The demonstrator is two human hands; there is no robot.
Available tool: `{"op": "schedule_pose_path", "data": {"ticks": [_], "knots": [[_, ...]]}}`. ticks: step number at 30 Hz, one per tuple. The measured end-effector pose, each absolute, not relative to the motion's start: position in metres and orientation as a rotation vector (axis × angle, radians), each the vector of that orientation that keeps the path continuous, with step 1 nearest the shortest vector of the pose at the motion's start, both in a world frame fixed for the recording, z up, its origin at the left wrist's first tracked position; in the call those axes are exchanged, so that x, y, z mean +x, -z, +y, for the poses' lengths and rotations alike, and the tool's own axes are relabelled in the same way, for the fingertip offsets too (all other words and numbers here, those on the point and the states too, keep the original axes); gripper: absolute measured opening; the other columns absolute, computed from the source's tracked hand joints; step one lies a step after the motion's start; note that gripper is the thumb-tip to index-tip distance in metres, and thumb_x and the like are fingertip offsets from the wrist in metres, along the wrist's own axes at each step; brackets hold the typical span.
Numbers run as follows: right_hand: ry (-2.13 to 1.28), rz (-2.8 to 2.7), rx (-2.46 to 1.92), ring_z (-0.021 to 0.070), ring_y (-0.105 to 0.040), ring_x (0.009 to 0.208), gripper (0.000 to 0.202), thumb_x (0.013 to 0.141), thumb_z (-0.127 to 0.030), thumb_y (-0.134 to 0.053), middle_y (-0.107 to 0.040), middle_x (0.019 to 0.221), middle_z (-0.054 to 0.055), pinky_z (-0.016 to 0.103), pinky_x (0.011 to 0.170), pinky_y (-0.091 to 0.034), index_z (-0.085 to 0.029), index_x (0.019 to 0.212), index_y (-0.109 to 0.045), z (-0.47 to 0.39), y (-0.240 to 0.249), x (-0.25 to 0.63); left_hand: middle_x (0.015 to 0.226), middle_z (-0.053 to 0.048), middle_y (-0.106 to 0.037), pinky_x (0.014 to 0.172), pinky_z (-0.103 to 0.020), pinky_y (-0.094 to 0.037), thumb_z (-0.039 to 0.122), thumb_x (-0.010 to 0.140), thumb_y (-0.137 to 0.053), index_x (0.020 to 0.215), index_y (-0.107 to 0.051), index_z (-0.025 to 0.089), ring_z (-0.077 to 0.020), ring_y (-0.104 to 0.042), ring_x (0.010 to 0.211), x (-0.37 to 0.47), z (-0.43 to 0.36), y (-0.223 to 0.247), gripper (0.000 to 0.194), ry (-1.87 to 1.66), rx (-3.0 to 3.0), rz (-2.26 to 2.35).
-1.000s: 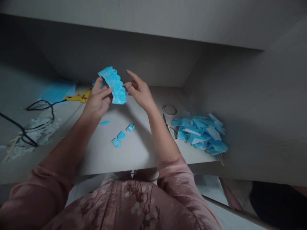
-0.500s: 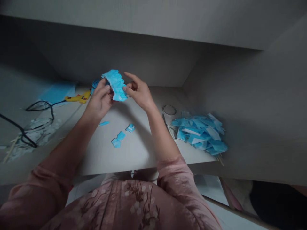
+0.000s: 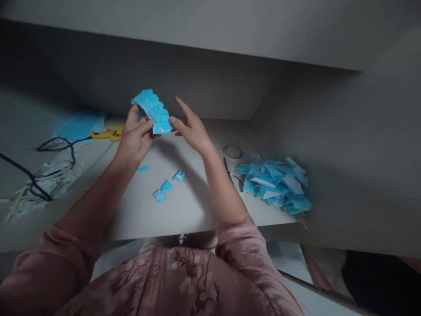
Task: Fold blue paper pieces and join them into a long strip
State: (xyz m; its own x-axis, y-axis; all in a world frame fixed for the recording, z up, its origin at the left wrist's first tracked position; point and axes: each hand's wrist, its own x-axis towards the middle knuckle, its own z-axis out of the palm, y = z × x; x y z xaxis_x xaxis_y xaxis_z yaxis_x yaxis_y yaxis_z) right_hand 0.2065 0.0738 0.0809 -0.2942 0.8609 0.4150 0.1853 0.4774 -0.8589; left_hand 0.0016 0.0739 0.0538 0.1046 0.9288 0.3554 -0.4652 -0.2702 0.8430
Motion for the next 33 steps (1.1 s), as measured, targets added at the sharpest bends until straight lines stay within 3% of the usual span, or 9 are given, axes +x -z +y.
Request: {"op": "schedule_pose_path", "data": {"ticks": [4, 9, 11, 15, 18, 22, 29, 31, 33], "knots": [[-0.946, -1.783, -0.851, 0.0163, -0.071, 0.084, 0.088, 0.095, -0.061, -0.079, -0.08, 0.11, 0.005, 0.031, 0.08, -0.066, -0.029, 0.169, -0.044, 0.074, -0.081, 0.206, 0.121, -0.003, -0.079, 0.075, -0.03, -0.055, 0.038, 0.083, -0.089, 0.148, -0.055, 0.041, -0.0241, -0.076, 0.109, 0.002, 0.075, -0.053, 0.073, -1.491, 1.203, 0.55], [-0.889, -1.754, -0.851, 0.0155, -0.069, 0.079, 0.08, 0.098, -0.051, -0.079, -0.08, 0.114, 0.006, 0.032, 0.079, -0.066, -0.031, 0.168, -0.045, 0.076, -0.082, 0.205, 0.113, -0.005, -0.079, 0.071, -0.032, -0.054, 0.05, 0.091, -0.079, 0.137, -0.062, 0.036, -0.0257, -0.075, 0.103, 0.004, 0.069, -0.06, 0.05, -1.468, 1.165, 0.574], [-0.866, -1.758, -0.855, 0.0157, -0.068, 0.078, 0.079, 0.098, -0.048, -0.078, -0.08, 0.115, 0.006, 0.033, 0.079, -0.065, -0.031, 0.168, -0.046, 0.076, -0.082, 0.205, 0.111, -0.005, -0.079, 0.07, -0.03, -0.054, 0.045, 0.088, -0.081, 0.136, -0.063, 0.035, -0.0231, -0.073, 0.096, 0.005, 0.067, -0.061, 0.051, -1.45, 1.158, 0.583], [-0.833, -1.807, -0.847, 0.0167, -0.067, 0.079, 0.076, 0.1, -0.047, -0.075, -0.079, 0.117, 0.007, 0.034, 0.078, -0.064, -0.031, 0.168, -0.045, 0.075, -0.081, 0.206, 0.115, -0.002, -0.078, 0.072, -0.029, -0.054, 0.024, 0.075, -0.084, 0.147, -0.057, 0.037, -0.0183, -0.071, 0.089, 0.004, 0.071, -0.056, 0.078, -1.416, 1.191, 0.6], [-0.843, -1.796, -0.842, 0.017, -0.067, 0.08, 0.074, 0.099, -0.044, -0.076, -0.079, 0.116, 0.006, 0.034, 0.079, -0.064, -0.031, 0.166, -0.047, 0.075, -0.081, 0.206, 0.115, -0.003, -0.078, 0.072, -0.029, -0.054, 0.019, 0.073, -0.081, 0.151, -0.053, 0.036, -0.0179, -0.071, 0.087, 0.001, 0.075, -0.054, 0.084, -1.413, 1.189, 0.612], [-0.872, -1.769, -0.838, 0.0169, -0.067, 0.082, 0.068, 0.1, -0.043, -0.075, -0.08, 0.114, 0.006, 0.034, 0.08, -0.065, -0.03, 0.163, -0.052, 0.071, -0.084, 0.205, 0.114, -0.002, -0.08, 0.07, -0.028, -0.053, 0.017, 0.073, -0.079, 0.146, -0.057, 0.036, -0.0172, -0.071, 0.085, -0.002, 0.073, -0.056, 0.079, -1.415, 1.2, 0.616], [-0.907, -1.754, -0.868, 0.0153, -0.068, 0.079, 0.069, 0.099, -0.048, -0.076, -0.08, 0.111, 0.006, 0.031, 0.078, -0.065, -0.029, 0.162, -0.054, 0.078, -0.068, 0.215, 0.09, 0.001, -0.076, 0.065, -0.027, -0.05, 0.014, 0.067, -0.084, 0.135, -0.064, 0.033, -0.0184, -0.069, 0.077, 0.006, 0.095, -0.06, 0.073, -1.4, 1.31, 0.607], [-0.927, -1.733, -0.885, 0.0152, -0.069, 0.081, 0.073, 0.099, -0.051, -0.077, -0.081, 0.108, 0.005, 0.03, 0.078, -0.065, -0.029, 0.163, -0.051, 0.088, -0.051, 0.22, 0.085, 0.001, -0.076, 0.067, -0.027, -0.053, 0.012, 0.064, -0.084, 0.136, -0.067, 0.03, -0.018, -0.069, 0.073, 0.011, 0.114, -0.053, 0.076, -1.33, 1.35, 0.641], [-0.982, -1.616, -0.975, 0.0133, -0.069, 0.079, 0.076, 0.098, -0.046, -0.079, -0.081, 0.099, 0.002, 0.027, 0.078, -0.064, -0.026, 0.165, -0.047, 0.093, -0.031, 0.223, 0.076, 0.0, -0.073, 0.067, -0.029, -0.056, 0.013, 0.068, -0.081, 0.129, -0.072, 0.023, -0.0174, -0.067, 0.065, 0.011, 0.128, -0.043, 0.062, -1.2, 1.342, 0.819]]}}
